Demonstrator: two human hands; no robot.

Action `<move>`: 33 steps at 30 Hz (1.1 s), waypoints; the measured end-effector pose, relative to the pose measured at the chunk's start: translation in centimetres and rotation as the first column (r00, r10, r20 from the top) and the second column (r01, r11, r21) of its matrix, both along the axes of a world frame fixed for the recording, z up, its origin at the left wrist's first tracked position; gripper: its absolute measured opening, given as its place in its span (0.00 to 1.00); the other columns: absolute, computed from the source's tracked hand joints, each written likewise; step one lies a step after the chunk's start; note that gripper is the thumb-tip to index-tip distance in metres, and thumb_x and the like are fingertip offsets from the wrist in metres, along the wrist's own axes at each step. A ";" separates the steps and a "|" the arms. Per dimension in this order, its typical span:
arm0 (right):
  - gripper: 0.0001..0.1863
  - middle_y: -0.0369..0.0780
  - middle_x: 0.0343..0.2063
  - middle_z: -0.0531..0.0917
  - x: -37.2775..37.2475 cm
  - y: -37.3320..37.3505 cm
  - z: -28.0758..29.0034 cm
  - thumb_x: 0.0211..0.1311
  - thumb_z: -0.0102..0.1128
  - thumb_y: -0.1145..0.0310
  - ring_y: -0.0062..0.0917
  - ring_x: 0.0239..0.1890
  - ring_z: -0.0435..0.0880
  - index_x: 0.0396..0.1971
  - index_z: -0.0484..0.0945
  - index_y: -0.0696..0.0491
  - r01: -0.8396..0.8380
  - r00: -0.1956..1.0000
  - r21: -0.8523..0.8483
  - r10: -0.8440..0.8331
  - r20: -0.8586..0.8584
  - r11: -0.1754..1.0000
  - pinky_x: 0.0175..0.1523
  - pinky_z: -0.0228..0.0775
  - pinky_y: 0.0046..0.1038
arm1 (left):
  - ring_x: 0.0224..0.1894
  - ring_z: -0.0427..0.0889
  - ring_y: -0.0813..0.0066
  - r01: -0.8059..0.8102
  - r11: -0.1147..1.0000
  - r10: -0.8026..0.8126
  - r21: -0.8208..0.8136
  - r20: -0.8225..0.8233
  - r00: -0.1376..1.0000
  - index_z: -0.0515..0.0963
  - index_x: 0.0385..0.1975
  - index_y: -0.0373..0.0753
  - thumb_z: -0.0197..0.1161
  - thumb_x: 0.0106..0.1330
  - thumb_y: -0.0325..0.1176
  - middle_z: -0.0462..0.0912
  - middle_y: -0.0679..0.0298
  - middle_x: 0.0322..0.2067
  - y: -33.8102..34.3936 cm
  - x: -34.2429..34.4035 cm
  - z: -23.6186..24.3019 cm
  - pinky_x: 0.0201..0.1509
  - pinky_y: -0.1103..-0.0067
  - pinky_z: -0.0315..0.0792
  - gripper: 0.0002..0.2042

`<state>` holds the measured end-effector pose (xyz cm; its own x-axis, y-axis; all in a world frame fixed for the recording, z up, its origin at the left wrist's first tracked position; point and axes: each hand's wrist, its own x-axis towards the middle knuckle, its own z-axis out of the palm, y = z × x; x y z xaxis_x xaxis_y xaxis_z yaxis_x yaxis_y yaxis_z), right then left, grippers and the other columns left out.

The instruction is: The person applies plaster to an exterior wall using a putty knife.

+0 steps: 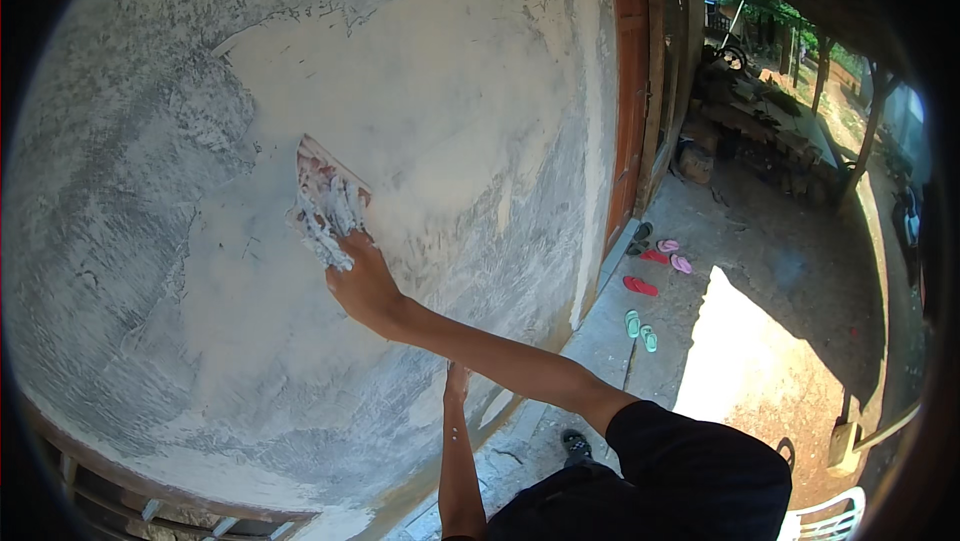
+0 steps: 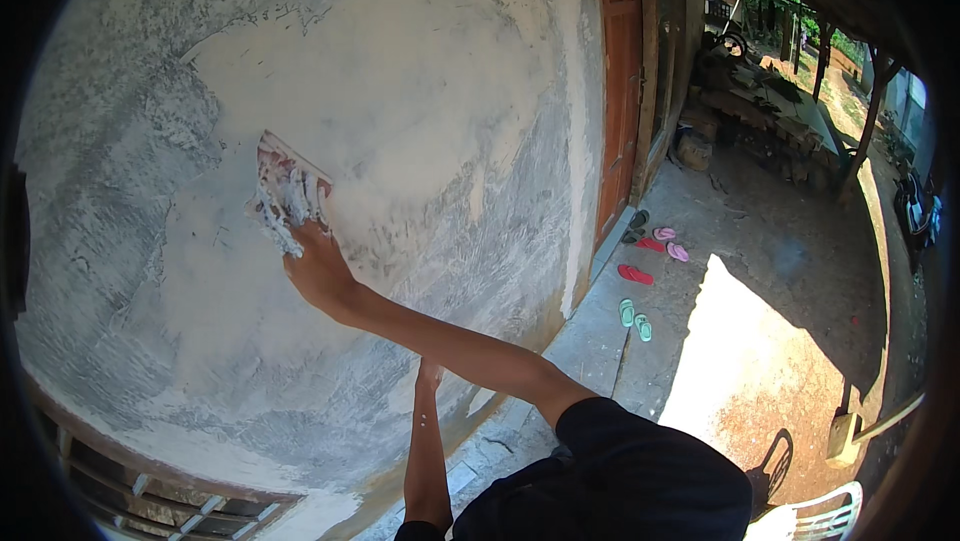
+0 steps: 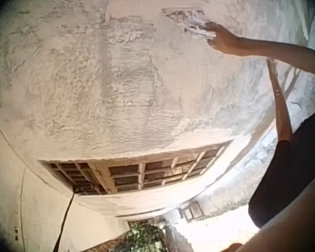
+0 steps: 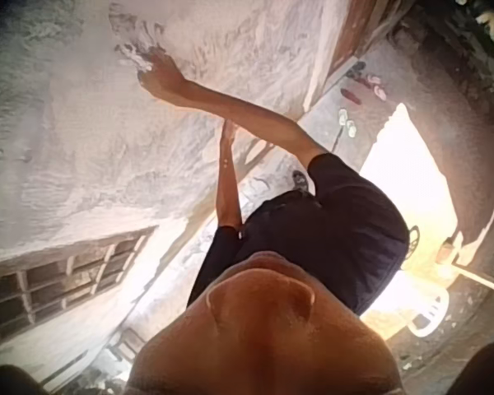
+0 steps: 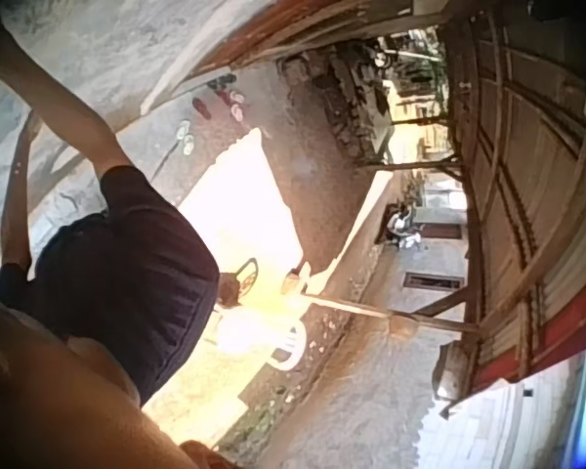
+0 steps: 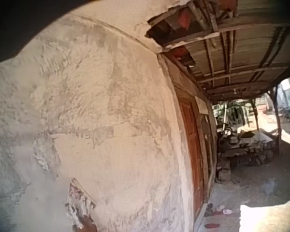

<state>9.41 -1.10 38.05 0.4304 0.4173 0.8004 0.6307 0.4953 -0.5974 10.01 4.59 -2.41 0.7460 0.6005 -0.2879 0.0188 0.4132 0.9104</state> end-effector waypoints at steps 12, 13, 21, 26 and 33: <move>0.22 0.35 0.26 0.75 18.7 -6.5 -0.9 0.44 0.40 0.83 0.11 0.16 0.61 0.45 0.67 0.64 0.097 0.858 0.289 0.068 -0.510 0.952 0.19 0.55 0.16 | 0.52 0.63 0.72 0.007 0.999 -0.005 0.038 -0.048 0.999 0.55 0.55 0.42 0.40 0.64 0.39 0.59 0.65 0.54 -1.1 -2.3 0.1 0.50 0.69 0.60 0.20; 0.24 0.38 0.30 0.76 25.8 -6.2 -2.0 0.44 0.39 0.85 0.15 0.20 0.68 0.47 0.66 0.63 0.253 0.882 0.354 -0.065 -0.466 0.900 0.25 0.60 0.16 | 0.52 0.63 0.72 0.034 0.999 -0.032 0.041 -0.038 0.999 0.55 0.55 0.42 0.40 0.64 0.39 0.59 0.65 0.54 -1.5 -1.3 0.4 0.50 0.69 0.60 0.20; 0.26 0.42 0.39 0.76 46.9 -7.3 -3.7 0.40 0.39 0.85 0.19 0.26 0.72 0.47 0.67 0.62 0.518 0.839 0.246 -0.429 -0.336 0.819 0.31 0.63 0.17 | 0.49 0.67 0.62 -0.071 0.997 0.070 -0.037 -0.027 0.997 0.58 0.52 0.43 0.40 0.64 0.36 0.63 0.63 0.51 -0.6 -1.6 -0.9 0.47 0.67 0.61 0.16; 0.21 0.33 0.16 0.71 44.6 -2.9 -4.2 0.43 0.42 0.83 0.17 0.15 0.65 0.42 0.70 0.63 0.421 0.855 0.167 -0.329 -0.402 0.891 0.21 0.58 0.22 | 0.49 0.67 0.65 -0.128 0.991 0.128 -0.039 -0.018 0.992 0.62 0.49 0.42 0.40 0.64 0.35 0.67 0.64 0.48 -1.0 -3.1 2.1 0.48 0.68 0.60 0.14; 0.22 0.49 0.30 0.71 27.8 2.8 -10.2 0.46 0.46 0.76 0.30 0.32 0.71 0.42 0.58 0.74 0.315 0.810 -0.023 -0.281 -0.515 0.949 0.39 0.64 0.25 | 0.49 0.67 0.64 -0.124 0.989 0.132 -0.080 0.106 0.986 0.63 0.48 0.40 0.40 0.65 0.34 0.67 0.62 0.47 -0.2 -3.4 1.7 0.47 0.70 0.62 0.14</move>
<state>37.18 1.70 27.89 0.8763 0.1604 0.4543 0.3706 0.3782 -0.8483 6.59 4.40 -0.73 0.6942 0.6736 -0.2538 -0.1381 0.4706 0.8715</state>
